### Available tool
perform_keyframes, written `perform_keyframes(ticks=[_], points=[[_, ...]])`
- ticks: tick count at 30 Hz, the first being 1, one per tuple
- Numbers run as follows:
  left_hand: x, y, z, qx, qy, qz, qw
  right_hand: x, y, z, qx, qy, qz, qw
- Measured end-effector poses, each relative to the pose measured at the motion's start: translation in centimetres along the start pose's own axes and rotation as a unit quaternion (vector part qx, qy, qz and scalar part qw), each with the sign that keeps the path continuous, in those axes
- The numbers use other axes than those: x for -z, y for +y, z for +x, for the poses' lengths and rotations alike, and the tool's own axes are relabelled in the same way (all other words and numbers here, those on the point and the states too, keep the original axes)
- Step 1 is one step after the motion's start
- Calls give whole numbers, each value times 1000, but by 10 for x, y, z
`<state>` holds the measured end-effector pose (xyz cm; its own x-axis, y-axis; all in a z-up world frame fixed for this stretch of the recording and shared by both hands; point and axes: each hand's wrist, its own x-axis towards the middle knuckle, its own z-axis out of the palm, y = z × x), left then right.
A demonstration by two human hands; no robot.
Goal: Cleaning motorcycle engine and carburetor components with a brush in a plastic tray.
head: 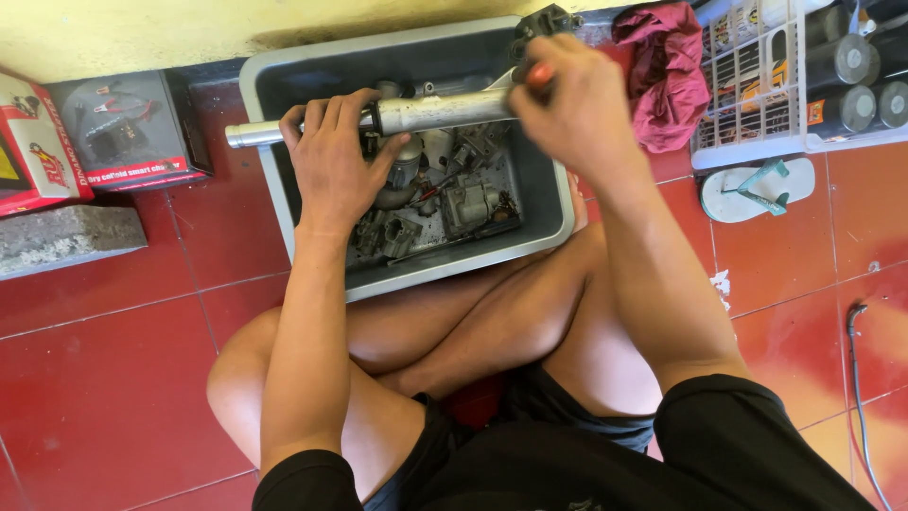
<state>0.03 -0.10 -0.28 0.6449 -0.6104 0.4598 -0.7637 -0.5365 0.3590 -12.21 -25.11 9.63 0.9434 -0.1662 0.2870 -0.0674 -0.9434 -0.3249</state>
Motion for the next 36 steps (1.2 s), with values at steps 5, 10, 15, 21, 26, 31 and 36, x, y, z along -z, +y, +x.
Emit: perform_keyframes(ticks=[5, 10, 15, 21, 26, 31, 36], points=[[2, 0, -1, 0, -4, -6, 1000, 26, -14, 11, -5, -109, 207, 972], [5, 0, 0, 5, -4, -13, 1000, 45, 44, -2, -210, -129, 137, 959], [3, 0, 0, -7, 6, -6, 1000, 26, 69, -14, -100, -75, -33, 992], [1, 0, 0, 4, -10, -7, 1000, -30, -26, -4, -52, -205, 76, 974], [0, 0, -1, 10, -18, -3, 1000, -43, -43, 5, 69, -185, 169, 966], [5, -1, 0, 17, -25, -12, 999, 16, -2, 7, -103, -255, 77, 958], [6, -2, -1, 5, -19, -25, 999, 61, 20, -7, -172, -207, 135, 954]])
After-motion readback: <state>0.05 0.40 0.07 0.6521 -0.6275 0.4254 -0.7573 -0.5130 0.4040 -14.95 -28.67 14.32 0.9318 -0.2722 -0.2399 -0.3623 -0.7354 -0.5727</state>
